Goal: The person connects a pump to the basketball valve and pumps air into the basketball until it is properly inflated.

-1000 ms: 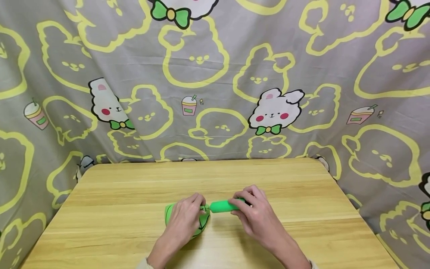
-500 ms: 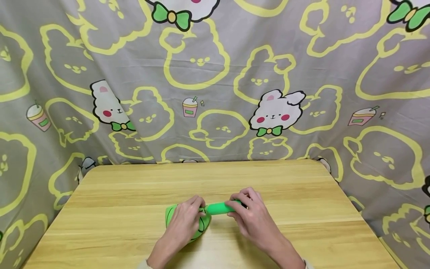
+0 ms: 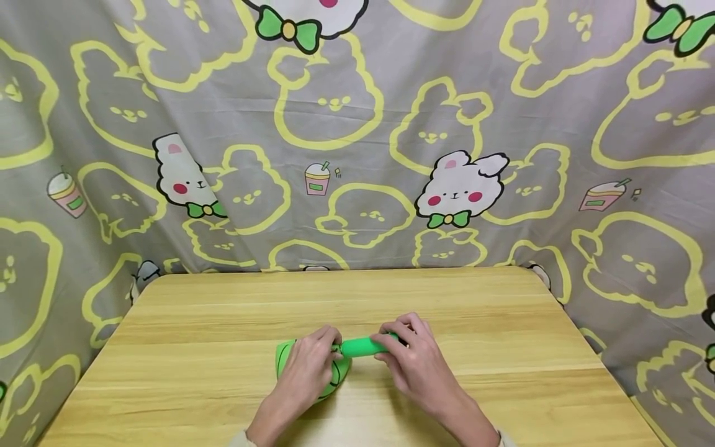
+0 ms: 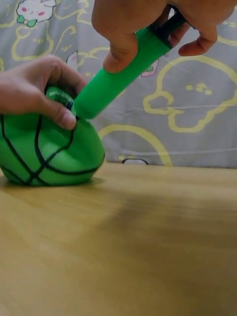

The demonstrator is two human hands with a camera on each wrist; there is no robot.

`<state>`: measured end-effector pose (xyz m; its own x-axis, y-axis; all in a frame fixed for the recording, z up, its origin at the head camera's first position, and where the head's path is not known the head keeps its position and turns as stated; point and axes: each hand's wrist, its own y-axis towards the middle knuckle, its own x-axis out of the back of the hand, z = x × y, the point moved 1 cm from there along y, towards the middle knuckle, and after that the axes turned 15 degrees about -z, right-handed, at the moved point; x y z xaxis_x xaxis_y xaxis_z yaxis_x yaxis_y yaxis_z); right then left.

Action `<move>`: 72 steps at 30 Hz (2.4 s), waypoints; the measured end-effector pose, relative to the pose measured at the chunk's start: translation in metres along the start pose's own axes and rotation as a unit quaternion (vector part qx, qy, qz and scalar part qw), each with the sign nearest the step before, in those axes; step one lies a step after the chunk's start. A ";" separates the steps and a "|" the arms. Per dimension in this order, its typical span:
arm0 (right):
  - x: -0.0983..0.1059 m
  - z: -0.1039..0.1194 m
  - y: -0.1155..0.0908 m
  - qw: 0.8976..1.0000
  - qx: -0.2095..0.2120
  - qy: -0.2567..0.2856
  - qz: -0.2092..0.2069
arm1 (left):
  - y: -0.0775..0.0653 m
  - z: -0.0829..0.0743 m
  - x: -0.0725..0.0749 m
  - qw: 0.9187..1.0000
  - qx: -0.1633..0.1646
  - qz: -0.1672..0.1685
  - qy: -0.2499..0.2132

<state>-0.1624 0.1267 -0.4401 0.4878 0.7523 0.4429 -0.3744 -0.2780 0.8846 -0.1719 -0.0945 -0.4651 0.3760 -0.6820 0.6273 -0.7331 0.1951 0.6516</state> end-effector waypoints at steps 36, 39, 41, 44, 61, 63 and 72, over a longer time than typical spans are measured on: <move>-0.020 0.019 -0.013 0.975 -0.210 0.067 -0.001 | 0.015 -0.007 0.029 0.994 -0.074 0.008 0.077; -0.019 0.019 -0.011 0.973 -0.217 0.079 -0.004 | 0.016 -0.014 0.024 0.994 -0.092 0.014 0.052; -0.017 0.019 -0.009 0.972 -0.216 0.095 -0.002 | 0.016 -0.015 0.021 0.994 -0.098 0.017 0.038; -0.008 0.015 -0.005 0.971 -0.209 0.112 0.003 | 0.016 -0.015 0.018 0.996 -0.085 0.022 0.026; 0.016 0.002 0.000 0.925 -0.281 0.254 0.042 | 0.018 -0.025 0.006 0.994 -0.051 0.076 -0.065; 0.017 0.002 -0.001 0.924 -0.277 0.259 0.041 | 0.014 -0.024 0.004 0.995 -0.054 0.070 -0.049; 0.026 0.002 0.000 0.934 -0.256 0.251 0.019 | 0.012 -0.025 -0.001 0.996 -0.063 0.032 -0.056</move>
<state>-0.1477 0.1451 -0.4278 0.0846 0.9683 0.2348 -0.7739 -0.0846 0.6276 -0.1669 -0.0734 -0.4471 0.2609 -0.7380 0.6224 -0.6741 0.3222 0.6646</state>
